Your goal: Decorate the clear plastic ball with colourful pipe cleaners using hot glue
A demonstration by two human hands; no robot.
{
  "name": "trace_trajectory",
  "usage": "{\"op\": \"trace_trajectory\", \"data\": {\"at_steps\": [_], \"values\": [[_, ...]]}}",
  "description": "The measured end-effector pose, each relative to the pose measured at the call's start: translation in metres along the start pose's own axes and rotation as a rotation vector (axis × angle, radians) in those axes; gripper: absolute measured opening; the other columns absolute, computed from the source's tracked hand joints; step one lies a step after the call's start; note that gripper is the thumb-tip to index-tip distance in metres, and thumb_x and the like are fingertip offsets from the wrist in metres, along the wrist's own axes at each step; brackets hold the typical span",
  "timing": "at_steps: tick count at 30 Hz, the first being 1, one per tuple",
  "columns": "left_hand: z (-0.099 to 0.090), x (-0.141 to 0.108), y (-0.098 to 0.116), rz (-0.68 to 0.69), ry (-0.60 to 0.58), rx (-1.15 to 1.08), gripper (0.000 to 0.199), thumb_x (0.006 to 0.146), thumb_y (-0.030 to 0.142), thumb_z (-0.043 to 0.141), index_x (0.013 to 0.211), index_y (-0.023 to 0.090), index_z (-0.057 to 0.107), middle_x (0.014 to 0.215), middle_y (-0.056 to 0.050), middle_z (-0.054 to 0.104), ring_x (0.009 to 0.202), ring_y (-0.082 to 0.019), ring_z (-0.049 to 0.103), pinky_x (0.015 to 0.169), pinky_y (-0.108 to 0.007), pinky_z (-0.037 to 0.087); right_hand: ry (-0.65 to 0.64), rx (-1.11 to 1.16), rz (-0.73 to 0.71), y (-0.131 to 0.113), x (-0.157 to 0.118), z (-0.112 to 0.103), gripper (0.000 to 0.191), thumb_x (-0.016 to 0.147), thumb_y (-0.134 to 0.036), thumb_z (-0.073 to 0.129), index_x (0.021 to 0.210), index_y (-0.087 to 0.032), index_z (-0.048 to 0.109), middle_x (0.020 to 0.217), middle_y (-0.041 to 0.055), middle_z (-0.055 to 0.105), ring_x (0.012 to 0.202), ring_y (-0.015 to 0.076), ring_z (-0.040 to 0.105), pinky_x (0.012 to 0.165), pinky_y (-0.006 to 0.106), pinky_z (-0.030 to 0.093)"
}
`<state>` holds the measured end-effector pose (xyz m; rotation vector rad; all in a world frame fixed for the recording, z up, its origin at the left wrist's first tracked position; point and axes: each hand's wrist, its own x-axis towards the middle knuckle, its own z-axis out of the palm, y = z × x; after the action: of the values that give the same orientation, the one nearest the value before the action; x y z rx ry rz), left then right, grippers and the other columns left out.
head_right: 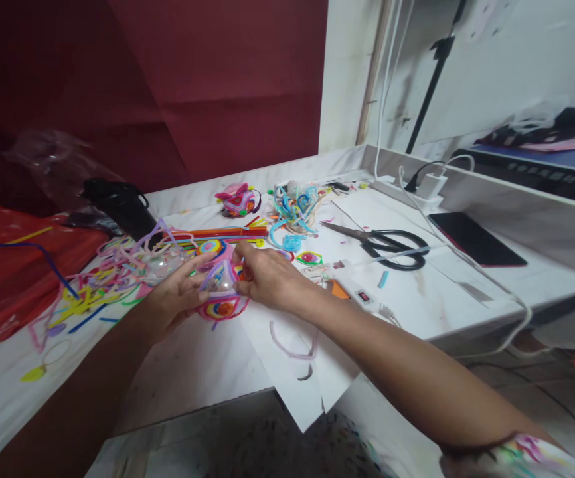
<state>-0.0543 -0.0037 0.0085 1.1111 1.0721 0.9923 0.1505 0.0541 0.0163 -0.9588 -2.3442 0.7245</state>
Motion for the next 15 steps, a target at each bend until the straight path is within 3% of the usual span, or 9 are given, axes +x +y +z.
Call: {"op": "trace_trajectory", "data": {"at_steps": [3,6,10,13,15], "values": [[0.001,-0.001,0.001,0.019,0.004,0.009,0.078,0.073,0.022,0.072,0.141,0.025,0.034,0.117,-0.008,0.068,0.099,-0.024,0.068,0.08,-0.032,0.052,0.013,-0.026,-0.071,0.002,0.006,-0.005,0.05,0.072,-0.019,0.073,0.116,-0.019,0.049,0.109,0.0093,0.064,0.097,0.023,0.061,0.079,0.033,0.046],[0.001,-0.001,0.002,0.048,-0.014,-0.005,0.074,0.074,0.019,0.071,0.139,0.025,0.036,0.117,-0.009,0.068,0.098,-0.024,0.069,0.08,-0.031,0.052,-0.065,0.02,-0.198,0.007,0.018,-0.01,0.065,0.069,-0.018,0.074,0.126,-0.021,0.044,0.133,0.0132,0.053,0.121,0.0262,0.051,0.097,0.038,0.041],[-0.002,0.0,0.0,0.08,-0.024,-0.044,0.071,0.074,0.017,0.071,0.137,0.024,0.038,0.108,-0.006,0.071,0.094,-0.024,0.07,0.08,-0.03,0.052,-0.26,0.13,-0.268,0.016,0.035,-0.01,0.073,0.068,-0.014,0.071,0.134,-0.022,0.039,0.126,0.0098,0.058,0.104,0.0211,0.06,0.088,0.033,0.046],[-0.009,0.005,-0.005,0.098,0.009,-0.056,0.071,0.07,0.017,0.072,0.134,0.023,0.042,0.1,-0.003,0.072,0.089,-0.024,0.07,0.078,-0.03,0.052,-0.324,0.196,-0.271,0.022,0.044,-0.005,0.072,0.068,-0.012,0.07,0.133,-0.023,0.04,0.103,0.0015,0.063,0.081,0.0152,0.059,0.071,0.027,0.047],[-0.015,0.009,-0.008,0.095,-0.009,-0.063,0.073,0.068,0.018,0.073,0.133,0.022,0.042,0.099,-0.003,0.072,0.09,-0.025,0.07,0.077,-0.031,0.052,-0.333,0.218,-0.274,0.025,0.046,-0.001,0.073,0.066,-0.013,0.071,0.132,-0.023,0.04,0.087,-0.0033,0.059,0.07,0.0126,0.053,0.062,0.024,0.044]]}}
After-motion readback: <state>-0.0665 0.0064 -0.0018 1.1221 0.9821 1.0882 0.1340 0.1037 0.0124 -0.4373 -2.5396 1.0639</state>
